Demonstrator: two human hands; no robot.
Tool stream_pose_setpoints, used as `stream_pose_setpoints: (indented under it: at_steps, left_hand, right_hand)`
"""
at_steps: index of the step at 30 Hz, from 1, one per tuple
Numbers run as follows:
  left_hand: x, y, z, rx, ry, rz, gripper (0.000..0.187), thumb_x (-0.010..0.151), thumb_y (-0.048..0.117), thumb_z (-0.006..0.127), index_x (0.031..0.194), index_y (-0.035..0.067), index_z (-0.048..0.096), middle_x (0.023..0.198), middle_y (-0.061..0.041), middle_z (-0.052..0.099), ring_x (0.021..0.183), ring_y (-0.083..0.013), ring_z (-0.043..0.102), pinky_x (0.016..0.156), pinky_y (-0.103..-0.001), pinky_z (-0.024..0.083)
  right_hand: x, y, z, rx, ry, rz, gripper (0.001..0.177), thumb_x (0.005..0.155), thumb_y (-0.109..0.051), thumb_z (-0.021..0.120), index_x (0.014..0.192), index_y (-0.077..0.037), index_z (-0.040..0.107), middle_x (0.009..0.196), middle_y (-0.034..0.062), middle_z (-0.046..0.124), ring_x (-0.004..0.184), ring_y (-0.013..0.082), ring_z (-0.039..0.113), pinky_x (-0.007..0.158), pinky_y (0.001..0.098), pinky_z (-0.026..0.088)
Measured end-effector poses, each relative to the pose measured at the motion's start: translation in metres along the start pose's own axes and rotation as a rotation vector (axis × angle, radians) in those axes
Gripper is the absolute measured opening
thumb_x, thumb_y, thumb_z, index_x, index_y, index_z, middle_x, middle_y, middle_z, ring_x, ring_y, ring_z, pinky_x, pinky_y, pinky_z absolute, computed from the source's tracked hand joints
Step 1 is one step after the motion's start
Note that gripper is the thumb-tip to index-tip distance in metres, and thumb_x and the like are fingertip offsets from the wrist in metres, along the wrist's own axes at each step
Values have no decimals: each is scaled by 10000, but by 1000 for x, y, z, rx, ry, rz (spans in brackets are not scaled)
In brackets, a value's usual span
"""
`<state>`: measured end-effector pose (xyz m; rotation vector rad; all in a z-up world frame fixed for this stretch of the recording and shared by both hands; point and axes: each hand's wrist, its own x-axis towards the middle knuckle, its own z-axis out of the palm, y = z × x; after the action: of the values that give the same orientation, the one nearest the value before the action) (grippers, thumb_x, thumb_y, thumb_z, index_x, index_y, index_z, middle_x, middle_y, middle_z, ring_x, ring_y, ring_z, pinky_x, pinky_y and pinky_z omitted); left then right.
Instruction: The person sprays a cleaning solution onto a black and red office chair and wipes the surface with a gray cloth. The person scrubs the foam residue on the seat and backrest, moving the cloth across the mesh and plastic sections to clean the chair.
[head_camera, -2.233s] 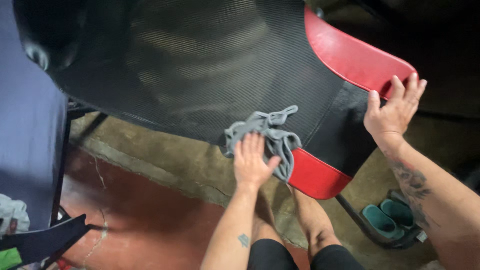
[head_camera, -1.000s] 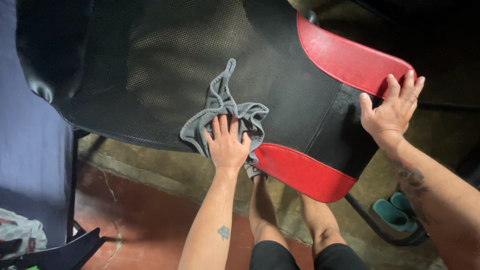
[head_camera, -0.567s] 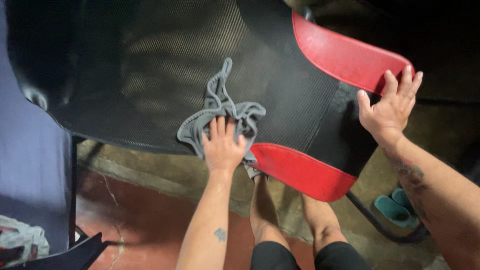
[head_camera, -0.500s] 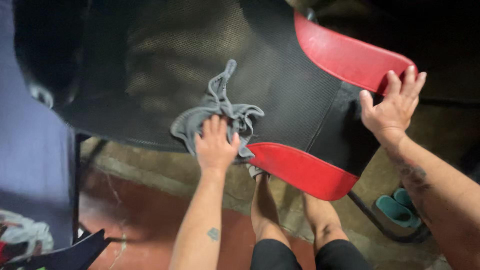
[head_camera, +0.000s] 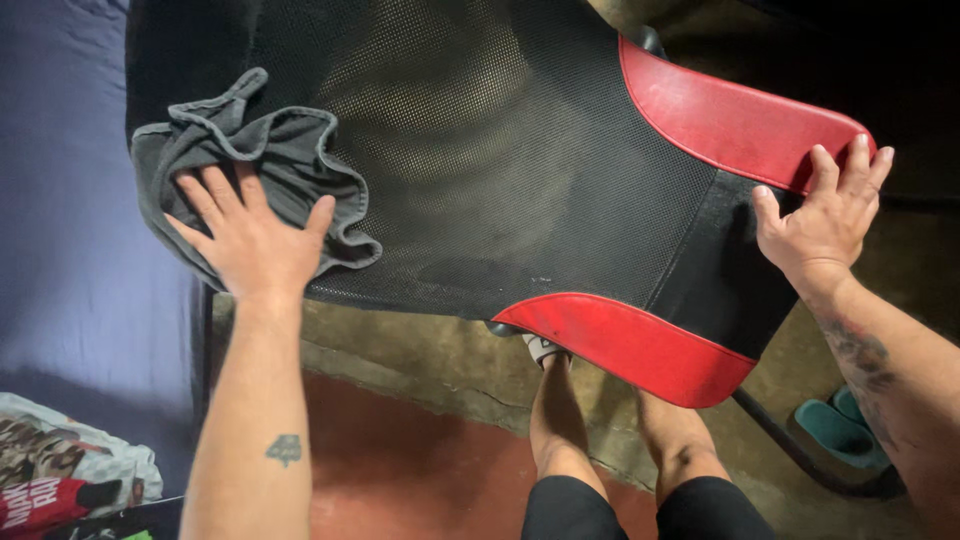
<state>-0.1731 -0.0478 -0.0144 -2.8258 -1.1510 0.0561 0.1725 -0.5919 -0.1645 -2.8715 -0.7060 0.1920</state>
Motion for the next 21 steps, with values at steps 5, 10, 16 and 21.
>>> stream_pose_setpoints:
  at_steps: [5, 10, 16, 21]
  left_hand:
    - [-18, 43, 12, 160, -71, 33, 954, 1003, 674, 533, 1600, -62, 421, 1563, -379, 386, 1513, -539, 202, 1155, -790, 54]
    - [-64, 113, 31, -105, -52, 340, 742, 844, 539, 659, 1401, 56, 577, 1547, -247, 471, 1482, -486, 292, 1118, -781, 104]
    - [-129, 170, 70, -214, 117, 446, 401, 910, 371, 726, 1251, 161, 693, 1340, -70, 605, 1324, -291, 501, 1095, -587, 327]
    - [-143, 198, 81, -394, 34, 566, 202, 969, 260, 714, 1143, 156, 719, 1053, 17, 613, 1036, -209, 547, 914, -445, 401]
  right_hand:
    - [1, -5, -3, -10, -14, 8, 721, 990, -451, 757, 1494, -26, 467, 1757, 257, 175, 1610, 494, 56, 1327, 613, 215]
    - [0, -4, -3, 1, -20, 19, 719, 1001, -459, 750, 1506, -34, 465, 1760, 246, 178, 1614, 493, 57, 1337, 614, 217]
    - [0, -3, -5, 3, -25, 4, 725, 992, -445, 742, 1504, -13, 465, 1742, 271, 167, 1599, 506, 45, 1317, 640, 215]
    - [1, -5, -6, 18, -17, 0, 723, 998, -451, 746, 1504, -16, 467, 1749, 256, 171, 1602, 499, 42, 1325, 634, 218]
